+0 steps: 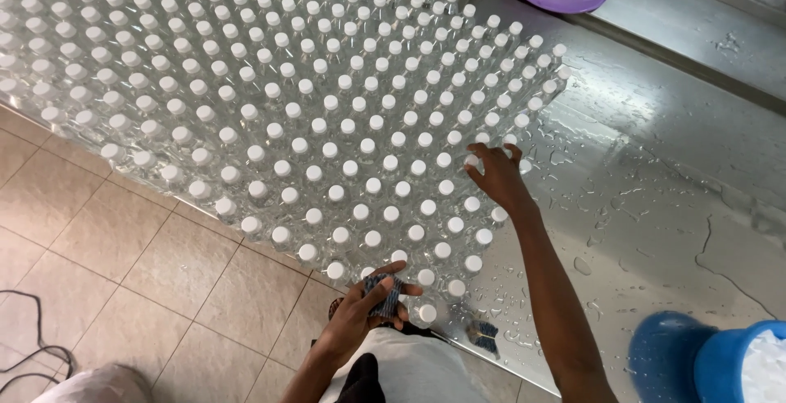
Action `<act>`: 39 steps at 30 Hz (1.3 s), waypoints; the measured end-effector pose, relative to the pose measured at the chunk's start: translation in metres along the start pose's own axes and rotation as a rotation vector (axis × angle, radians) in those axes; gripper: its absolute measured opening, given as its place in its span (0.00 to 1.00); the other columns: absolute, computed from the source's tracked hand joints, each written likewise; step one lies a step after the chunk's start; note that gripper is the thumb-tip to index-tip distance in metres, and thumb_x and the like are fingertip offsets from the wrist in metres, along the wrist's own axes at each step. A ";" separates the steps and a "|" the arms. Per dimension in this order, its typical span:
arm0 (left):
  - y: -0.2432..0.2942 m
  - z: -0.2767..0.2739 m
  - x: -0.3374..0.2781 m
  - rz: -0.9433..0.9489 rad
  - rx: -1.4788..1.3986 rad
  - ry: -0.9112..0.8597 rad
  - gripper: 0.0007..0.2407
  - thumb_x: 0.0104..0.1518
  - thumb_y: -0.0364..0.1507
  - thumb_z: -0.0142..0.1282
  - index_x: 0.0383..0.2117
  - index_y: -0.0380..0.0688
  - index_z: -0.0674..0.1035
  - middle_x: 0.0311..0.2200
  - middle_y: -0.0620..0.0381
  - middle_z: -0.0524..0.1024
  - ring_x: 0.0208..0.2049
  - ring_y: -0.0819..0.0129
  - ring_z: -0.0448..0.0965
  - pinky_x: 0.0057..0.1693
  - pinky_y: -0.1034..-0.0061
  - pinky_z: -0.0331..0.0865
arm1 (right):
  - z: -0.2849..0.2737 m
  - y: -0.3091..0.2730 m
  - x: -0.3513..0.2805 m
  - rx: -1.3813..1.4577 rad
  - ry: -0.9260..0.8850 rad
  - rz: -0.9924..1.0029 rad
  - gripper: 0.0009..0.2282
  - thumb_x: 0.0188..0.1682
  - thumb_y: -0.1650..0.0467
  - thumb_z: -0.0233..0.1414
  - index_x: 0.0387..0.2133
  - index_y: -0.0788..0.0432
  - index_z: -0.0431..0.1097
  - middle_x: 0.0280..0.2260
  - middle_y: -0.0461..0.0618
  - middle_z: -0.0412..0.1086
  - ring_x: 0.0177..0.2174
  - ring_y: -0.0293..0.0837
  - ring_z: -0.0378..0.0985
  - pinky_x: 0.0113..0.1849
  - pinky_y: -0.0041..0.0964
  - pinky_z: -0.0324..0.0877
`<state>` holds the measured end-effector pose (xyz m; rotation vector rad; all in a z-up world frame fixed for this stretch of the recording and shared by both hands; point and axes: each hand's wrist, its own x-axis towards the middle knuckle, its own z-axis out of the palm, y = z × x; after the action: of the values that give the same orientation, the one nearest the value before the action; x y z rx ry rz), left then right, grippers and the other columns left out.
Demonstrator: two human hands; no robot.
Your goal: Placing plastic caps onto a large grid of water bottles on a production table.
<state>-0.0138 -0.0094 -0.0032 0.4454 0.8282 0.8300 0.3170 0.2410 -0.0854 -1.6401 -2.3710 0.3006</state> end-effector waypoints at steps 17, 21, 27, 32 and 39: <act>-0.001 0.001 0.013 0.025 -0.086 -0.173 0.32 0.68 0.39 0.54 0.75 0.36 0.60 0.45 0.41 0.84 0.34 0.61 0.86 0.40 0.71 0.82 | -0.072 -0.173 -0.129 0.786 -0.361 0.149 0.18 0.45 0.60 0.65 0.50 0.44 0.79 0.43 0.42 0.71 0.42 0.40 0.75 0.44 0.38 0.74; 0.000 0.006 0.014 0.003 -0.023 -0.228 0.25 0.67 0.38 0.55 0.65 0.33 0.71 0.40 0.42 0.83 0.35 0.56 0.86 0.42 0.67 0.82 | -0.078 -0.211 -0.148 0.938 -0.456 0.391 0.17 0.43 0.69 0.70 0.46 0.48 0.77 0.42 0.46 0.69 0.42 0.41 0.78 0.42 0.37 0.74; 0.006 0.015 0.015 -0.089 0.134 -0.276 0.27 0.64 0.42 0.55 0.64 0.35 0.74 0.32 0.47 0.81 0.35 0.60 0.85 0.43 0.67 0.79 | -0.073 -0.193 -0.156 0.937 -0.382 0.436 0.10 0.44 0.68 0.71 0.38 0.48 0.83 0.31 0.43 0.77 0.36 0.39 0.80 0.44 0.36 0.71; 0.010 0.022 0.015 -0.102 0.084 -0.282 0.31 0.63 0.41 0.56 0.72 0.38 0.66 0.51 0.36 0.85 0.33 0.61 0.84 0.42 0.68 0.79 | -0.075 -0.174 -0.154 0.959 -0.238 0.421 0.10 0.43 0.68 0.71 0.39 0.51 0.85 0.32 0.42 0.83 0.39 0.39 0.86 0.47 0.38 0.75; -0.005 0.001 0.015 -0.031 0.008 -0.173 0.30 0.63 0.38 0.55 0.71 0.36 0.67 0.51 0.34 0.86 0.32 0.58 0.85 0.39 0.69 0.81 | -0.064 -0.102 -0.133 0.645 0.197 0.584 0.18 0.50 0.61 0.63 0.54 0.49 0.77 0.46 0.50 0.85 0.43 0.45 0.90 0.46 0.37 0.80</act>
<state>-0.0042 -0.0007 -0.0129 0.5031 0.6769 0.7480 0.2914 0.0826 -0.0048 -1.8492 -1.3858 0.8536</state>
